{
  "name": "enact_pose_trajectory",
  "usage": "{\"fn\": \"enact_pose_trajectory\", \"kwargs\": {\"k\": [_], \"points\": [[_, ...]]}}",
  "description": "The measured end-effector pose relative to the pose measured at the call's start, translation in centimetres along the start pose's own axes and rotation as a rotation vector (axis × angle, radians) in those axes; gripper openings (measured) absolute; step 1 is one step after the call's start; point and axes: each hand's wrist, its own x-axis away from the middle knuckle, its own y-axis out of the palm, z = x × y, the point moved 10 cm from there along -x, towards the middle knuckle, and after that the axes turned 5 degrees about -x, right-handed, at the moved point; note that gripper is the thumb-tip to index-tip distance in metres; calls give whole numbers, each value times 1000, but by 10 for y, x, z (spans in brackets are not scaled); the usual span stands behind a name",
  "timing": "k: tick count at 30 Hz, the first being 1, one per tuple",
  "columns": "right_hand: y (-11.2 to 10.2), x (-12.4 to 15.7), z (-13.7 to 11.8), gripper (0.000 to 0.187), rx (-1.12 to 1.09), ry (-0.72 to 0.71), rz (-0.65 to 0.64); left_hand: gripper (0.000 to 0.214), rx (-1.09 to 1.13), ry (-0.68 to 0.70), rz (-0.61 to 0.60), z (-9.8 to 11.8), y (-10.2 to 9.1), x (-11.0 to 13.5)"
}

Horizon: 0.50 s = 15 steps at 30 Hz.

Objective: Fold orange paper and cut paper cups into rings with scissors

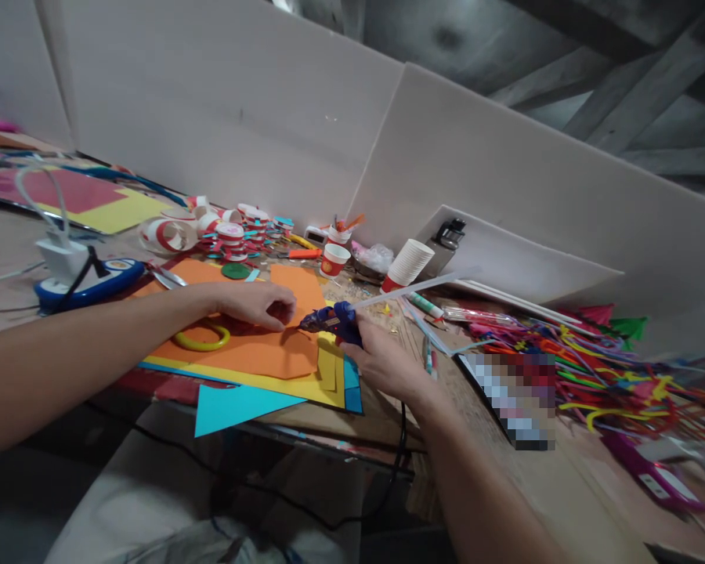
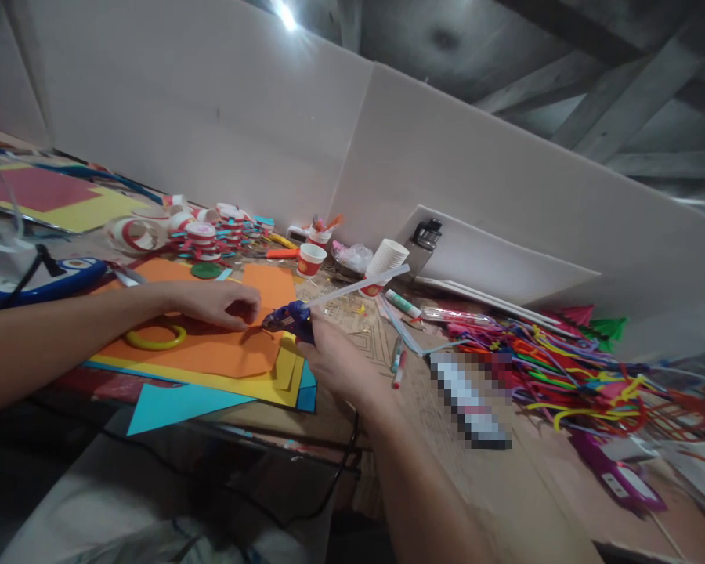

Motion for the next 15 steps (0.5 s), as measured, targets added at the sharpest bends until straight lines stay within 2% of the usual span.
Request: {"fn": "enact_pose_trajectory", "kwargs": {"k": [9, 15], "points": [[7, 0, -5, 29, -11, 9, -28, 16, 88, 54, -62, -2, 4, 0], [8, 1, -8, 30, 17, 64, -21, 21, 97, 62, -60, -1, 3, 0]]}}
